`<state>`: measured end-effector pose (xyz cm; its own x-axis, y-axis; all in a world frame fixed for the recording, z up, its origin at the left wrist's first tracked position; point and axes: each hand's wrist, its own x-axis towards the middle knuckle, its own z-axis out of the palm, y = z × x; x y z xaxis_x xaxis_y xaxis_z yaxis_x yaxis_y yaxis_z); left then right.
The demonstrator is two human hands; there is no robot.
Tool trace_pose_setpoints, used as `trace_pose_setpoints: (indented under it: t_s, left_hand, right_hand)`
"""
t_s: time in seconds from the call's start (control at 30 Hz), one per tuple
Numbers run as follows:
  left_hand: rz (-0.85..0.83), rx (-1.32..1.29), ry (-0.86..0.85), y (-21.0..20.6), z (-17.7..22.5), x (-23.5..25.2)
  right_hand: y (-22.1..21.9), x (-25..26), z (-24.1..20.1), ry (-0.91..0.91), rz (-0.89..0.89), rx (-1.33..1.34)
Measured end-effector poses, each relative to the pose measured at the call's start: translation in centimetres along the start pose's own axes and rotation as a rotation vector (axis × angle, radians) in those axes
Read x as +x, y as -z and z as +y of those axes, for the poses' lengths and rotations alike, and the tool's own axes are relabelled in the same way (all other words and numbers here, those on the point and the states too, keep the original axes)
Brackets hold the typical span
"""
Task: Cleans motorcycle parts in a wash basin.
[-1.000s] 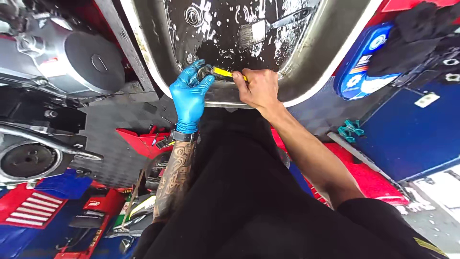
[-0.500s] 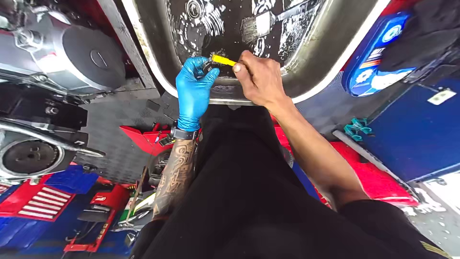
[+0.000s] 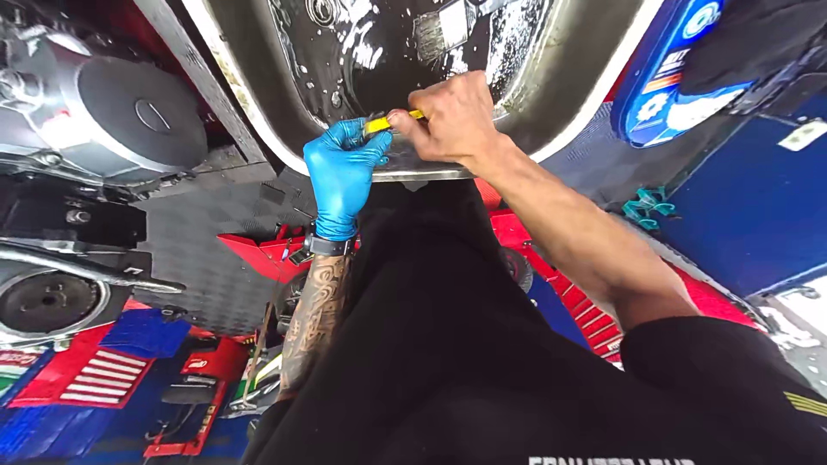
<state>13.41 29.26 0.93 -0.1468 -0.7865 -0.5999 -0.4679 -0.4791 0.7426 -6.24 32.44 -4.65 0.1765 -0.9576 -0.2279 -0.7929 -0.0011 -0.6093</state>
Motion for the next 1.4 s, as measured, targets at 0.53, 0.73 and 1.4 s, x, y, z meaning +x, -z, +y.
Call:
trace_pose_setpoints:
  t_s: [0.53, 0.73, 1.4]
  left_hand:
    - [-0.147, 0.145, -0.06, 0.9, 0.7, -2.5]
    - [-0.178, 0.063, -0.028, 0.7, 1.1, -3.0]
    - [-0.13, 0.086, -0.041, 1.3, 1.7, -2.7]
  right_hand:
    - [0.5, -0.7, 0.9, 0.035, -0.019, 0.015]
    - [1.0, -1.5, 3.2, -0.062, -0.061, -0.011]
    - [0.7, -0.8, 0.5, 0.041, 0.031, 0.094]
